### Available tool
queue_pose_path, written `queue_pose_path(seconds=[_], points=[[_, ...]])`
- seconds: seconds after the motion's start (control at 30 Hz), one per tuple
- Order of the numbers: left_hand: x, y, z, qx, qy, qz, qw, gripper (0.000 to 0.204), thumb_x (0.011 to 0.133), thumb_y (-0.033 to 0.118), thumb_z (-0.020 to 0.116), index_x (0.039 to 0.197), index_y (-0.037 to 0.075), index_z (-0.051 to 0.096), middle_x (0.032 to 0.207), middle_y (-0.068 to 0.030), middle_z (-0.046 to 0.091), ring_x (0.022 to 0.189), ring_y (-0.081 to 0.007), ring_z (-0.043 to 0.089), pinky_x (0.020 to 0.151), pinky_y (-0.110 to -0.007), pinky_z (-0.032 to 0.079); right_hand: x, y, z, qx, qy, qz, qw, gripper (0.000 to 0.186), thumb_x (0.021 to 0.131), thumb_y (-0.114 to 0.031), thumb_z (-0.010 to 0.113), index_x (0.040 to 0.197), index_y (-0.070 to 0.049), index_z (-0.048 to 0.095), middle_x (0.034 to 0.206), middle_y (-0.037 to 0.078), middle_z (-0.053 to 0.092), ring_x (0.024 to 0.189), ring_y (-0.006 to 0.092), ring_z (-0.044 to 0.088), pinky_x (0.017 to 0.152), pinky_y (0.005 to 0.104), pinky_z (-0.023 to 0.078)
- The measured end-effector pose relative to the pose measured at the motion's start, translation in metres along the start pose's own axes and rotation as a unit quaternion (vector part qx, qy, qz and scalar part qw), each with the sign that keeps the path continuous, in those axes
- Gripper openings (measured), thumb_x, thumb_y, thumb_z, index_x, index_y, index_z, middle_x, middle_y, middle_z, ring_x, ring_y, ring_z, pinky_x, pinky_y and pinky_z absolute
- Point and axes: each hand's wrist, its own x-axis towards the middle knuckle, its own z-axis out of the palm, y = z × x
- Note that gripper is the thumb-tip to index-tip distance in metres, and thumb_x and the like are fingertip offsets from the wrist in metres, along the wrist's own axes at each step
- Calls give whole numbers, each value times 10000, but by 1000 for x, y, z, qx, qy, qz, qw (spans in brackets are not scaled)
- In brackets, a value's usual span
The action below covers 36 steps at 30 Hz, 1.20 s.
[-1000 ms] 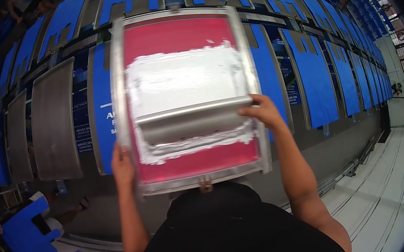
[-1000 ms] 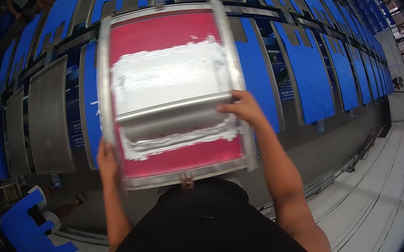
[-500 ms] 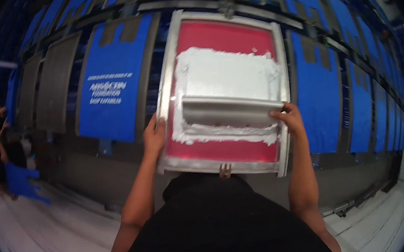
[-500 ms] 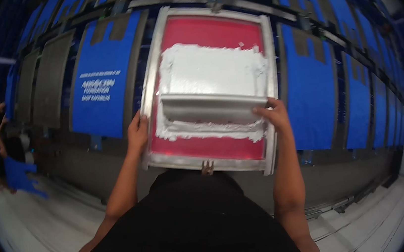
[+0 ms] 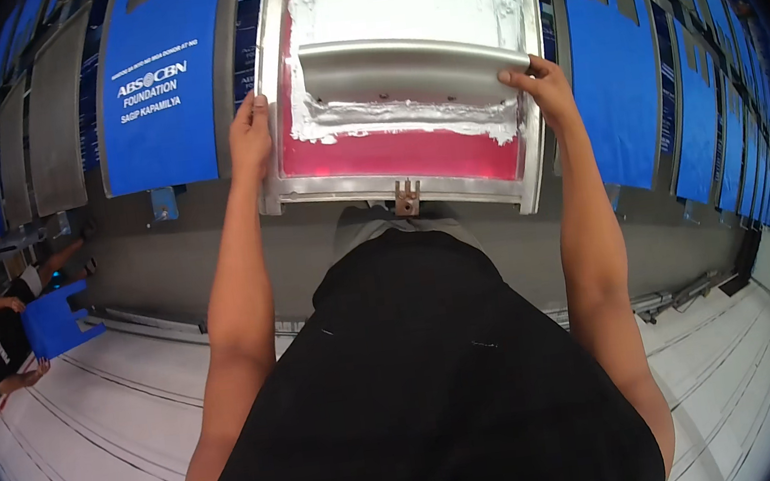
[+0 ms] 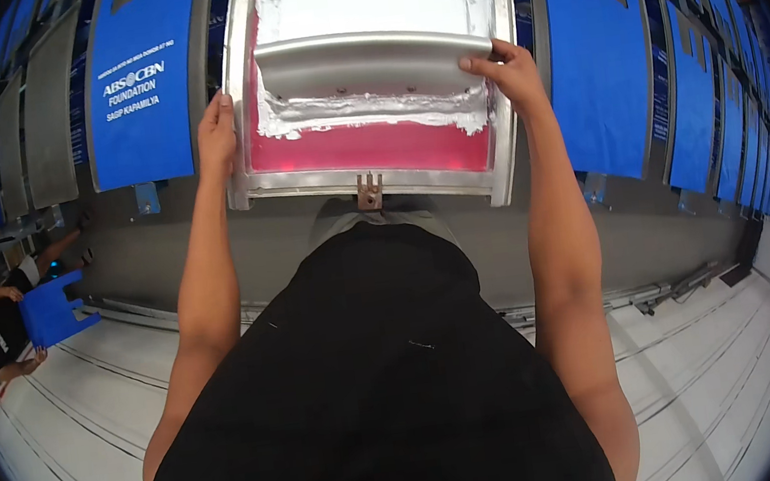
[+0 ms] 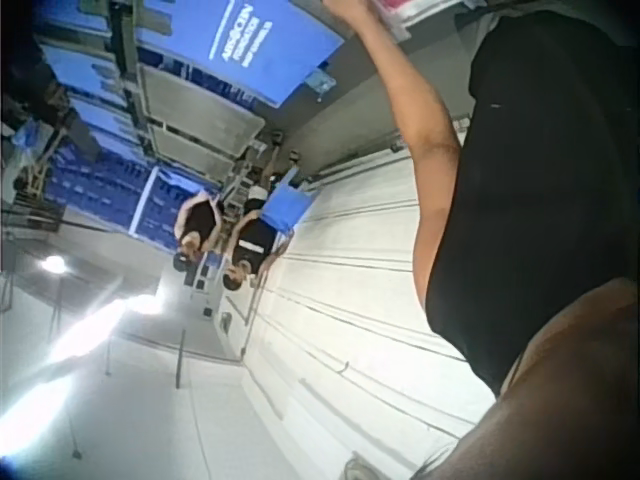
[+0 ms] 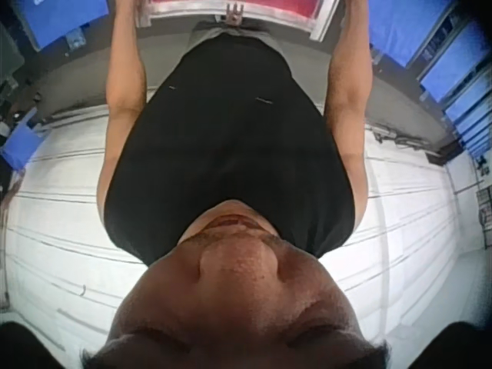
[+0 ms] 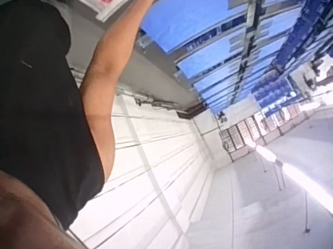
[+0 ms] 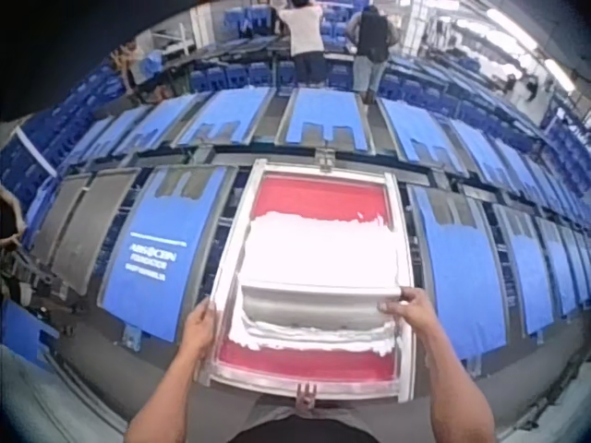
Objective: The person repeatedly rolls a squeegee back and forth over white ink in a pink screen-printing tray to evenly coat the roller. A coworker in the background handles blue printed fabric pieces.
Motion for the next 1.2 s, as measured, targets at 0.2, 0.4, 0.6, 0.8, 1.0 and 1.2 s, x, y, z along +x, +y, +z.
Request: queue_pose_path(seconds=[0.2, 0.4, 0.6, 0.8, 1.0, 1.2], points=[[-8, 12, 3, 7, -18, -10, 1000, 490, 988, 351, 531, 1347, 17, 514, 1210, -139, 630, 1073, -174, 578, 926, -286, 442, -4, 10, -1, 30, 10, 8, 999, 460, 694, -146, 827, 1086, 39, 673, 941, 101, 692, 881, 159, 627, 847, 276, 467], [-4, -7, -5, 12, -9, 0, 1000, 497, 987, 346, 528, 1366, 26, 493, 1288, -165, 591, 1162, -207, 558, 981, -310, 424, 3, 7, 2, -14, -3, -10, 1000, 438, 711, -181, 813, 1056, 48, 671, 890, 63, 673, 850, 136, 605, 789, 276, 458], [-3, 5, 2, 246, 5, 108, 963, 541, 936, 390, 568, 1331, 25, 505, 1273, -209, 553, 1136, -341, 543, 1008, -425, 395, -20, 2, -13, -257, -11, -90, 962, 446, 685, -173, 783, 1065, 17, 645, 984, 120, 674, 918, 215, 631, 817, 346, 474], [-65, 132, 10, 345, -235, 359, 835, 349, 745, 255, 728, 1009, 44, 642, 992, -133, 629, 970, -312, 592, 879, -438, 435, -96, -17, 48, -514, -19, -232, 826, 426, 649, -21, 636, 1071, -73, 607, 933, 147, 652, 944, 345, 594, 1036, 542, 343], [-16, 160, 51, 485, -266, 357, 753, 162, 648, 42, 636, 810, 59, 645, 763, -118, 639, 783, -315, 632, 708, -453, 487, -60, -52, 30, -463, -62, -188, 864, 339, 639, -41, 612, 974, -57, 663, 829, 189, 651, 826, 389, 601, 797, 468, 428], [81, 164, 89, 437, -84, 416, 793, 307, 676, 49, 641, 982, 64, 632, 972, -104, 637, 981, -297, 573, 833, -427, 461, 70, -76, 21, -563, 65, -251, 785, 388, 711, -15, 595, 1094, -76, 601, 1014, 131, 639, 1000, 338, 579, 1003, 536, 365]])
